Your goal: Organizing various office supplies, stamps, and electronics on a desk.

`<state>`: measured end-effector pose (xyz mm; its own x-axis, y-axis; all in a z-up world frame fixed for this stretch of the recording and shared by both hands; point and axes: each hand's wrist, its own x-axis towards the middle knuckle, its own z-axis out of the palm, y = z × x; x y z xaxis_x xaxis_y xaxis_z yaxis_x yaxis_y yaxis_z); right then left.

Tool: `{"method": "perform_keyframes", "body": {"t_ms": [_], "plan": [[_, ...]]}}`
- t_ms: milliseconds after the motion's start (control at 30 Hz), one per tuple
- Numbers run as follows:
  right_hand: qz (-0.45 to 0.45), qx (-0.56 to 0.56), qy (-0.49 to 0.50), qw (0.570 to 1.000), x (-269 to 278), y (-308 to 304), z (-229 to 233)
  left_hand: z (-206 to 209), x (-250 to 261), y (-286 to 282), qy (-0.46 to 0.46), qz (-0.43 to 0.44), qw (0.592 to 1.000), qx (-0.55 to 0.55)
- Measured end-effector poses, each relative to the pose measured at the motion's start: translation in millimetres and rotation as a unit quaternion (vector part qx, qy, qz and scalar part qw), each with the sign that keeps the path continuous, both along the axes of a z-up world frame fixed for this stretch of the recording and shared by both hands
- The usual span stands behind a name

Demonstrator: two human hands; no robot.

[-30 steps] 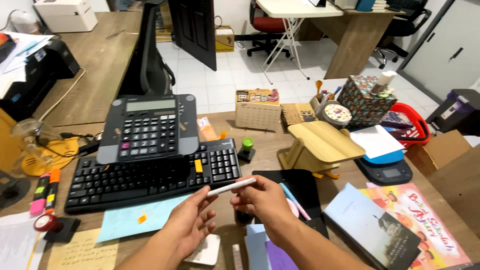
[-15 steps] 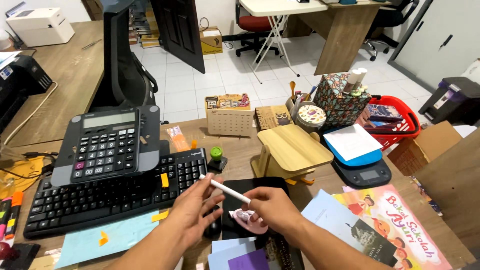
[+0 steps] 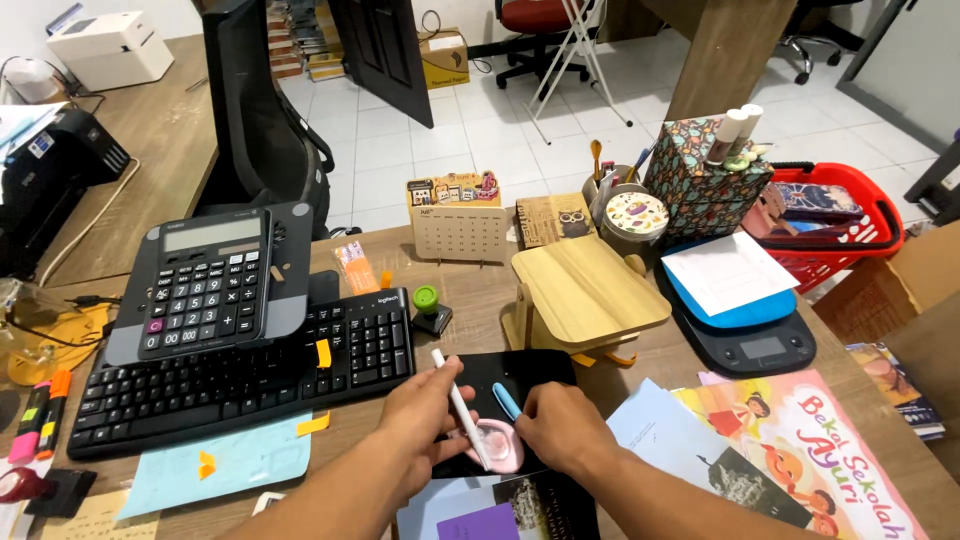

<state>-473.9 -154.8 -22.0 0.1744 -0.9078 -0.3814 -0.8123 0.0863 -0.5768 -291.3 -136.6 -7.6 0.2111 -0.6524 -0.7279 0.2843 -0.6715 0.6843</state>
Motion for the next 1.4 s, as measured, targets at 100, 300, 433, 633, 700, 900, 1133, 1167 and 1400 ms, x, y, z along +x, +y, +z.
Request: {"method": "perform_keyframes", "body": {"t_ms": [100,300,433,633,700,900,1133,1167,1400], "plan": [[-0.007,0.056,0.024,0.998,0,0,18,-1,-9,0,0.012,-0.005,1.0,0.021],[0.071,-0.028,0.036,0.996,-9,-2,-6,-18,-18,-4,0.035,-0.003,0.999,0.031],[0.044,0.029,0.047,0.998,-2,0,-5,-13,-18,-2,0.047,0.006,0.999,0.028],[-0.045,-0.004,-0.086,0.995,4,9,9,-7,-13,6,0.004,-0.006,1.0,0.007],[-0.06,-0.043,-0.153,0.986,8,6,7,-4,-12,5,-0.005,-0.021,1.0,-0.009],[-0.069,-0.017,-0.295,0.953,26,-4,6,15,-6,4,0.046,-0.06,0.991,-0.114],[-0.062,0.02,-0.337,0.939,39,12,33,27,24,7,0.044,-0.076,0.987,-0.135],[-0.063,0.037,-0.329,0.942,42,14,39,32,30,7,0.063,-0.077,0.985,-0.143],[-0.028,0.032,-0.348,0.937,57,29,44,47,51,12,0.039,-0.121,0.979,-0.162]]}}
